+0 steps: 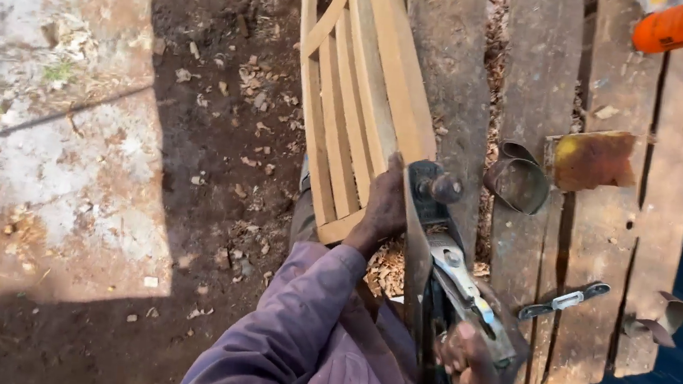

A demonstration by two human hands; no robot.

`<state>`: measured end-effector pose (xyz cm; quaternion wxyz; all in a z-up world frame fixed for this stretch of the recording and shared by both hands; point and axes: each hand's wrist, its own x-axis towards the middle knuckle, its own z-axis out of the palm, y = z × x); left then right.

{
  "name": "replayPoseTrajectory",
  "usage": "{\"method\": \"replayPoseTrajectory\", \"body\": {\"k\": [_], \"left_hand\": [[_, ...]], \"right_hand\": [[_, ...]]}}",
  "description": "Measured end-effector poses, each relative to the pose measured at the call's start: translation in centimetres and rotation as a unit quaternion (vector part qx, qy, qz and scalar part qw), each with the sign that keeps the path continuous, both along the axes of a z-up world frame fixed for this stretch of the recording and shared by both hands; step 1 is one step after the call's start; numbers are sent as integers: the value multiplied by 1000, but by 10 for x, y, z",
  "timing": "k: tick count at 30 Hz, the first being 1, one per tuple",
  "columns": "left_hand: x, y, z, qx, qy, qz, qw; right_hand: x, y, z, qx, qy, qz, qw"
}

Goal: Shaping and smoothing the wooden components of a chair back using a hand plane and a spokeshave on a workbench.

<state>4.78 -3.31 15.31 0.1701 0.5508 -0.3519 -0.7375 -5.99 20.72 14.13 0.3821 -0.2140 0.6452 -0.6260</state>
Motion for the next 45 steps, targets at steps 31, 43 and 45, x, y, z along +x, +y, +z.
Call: {"method": "replayPoseTrajectory", "body": {"k": [31,43,45], "left_hand": [[-35,26,-137,-257,-92,-101,957],[-27,33,-115,-243,-106,-94,960],[-20,17,-92,-267,-96,-76,956]], "right_hand": [[-18,-89,3,-58,7,21,998],[-16,-59,-18,-61,0,9,998],[-5,-50,-30,-52,6,-8,999]]}}
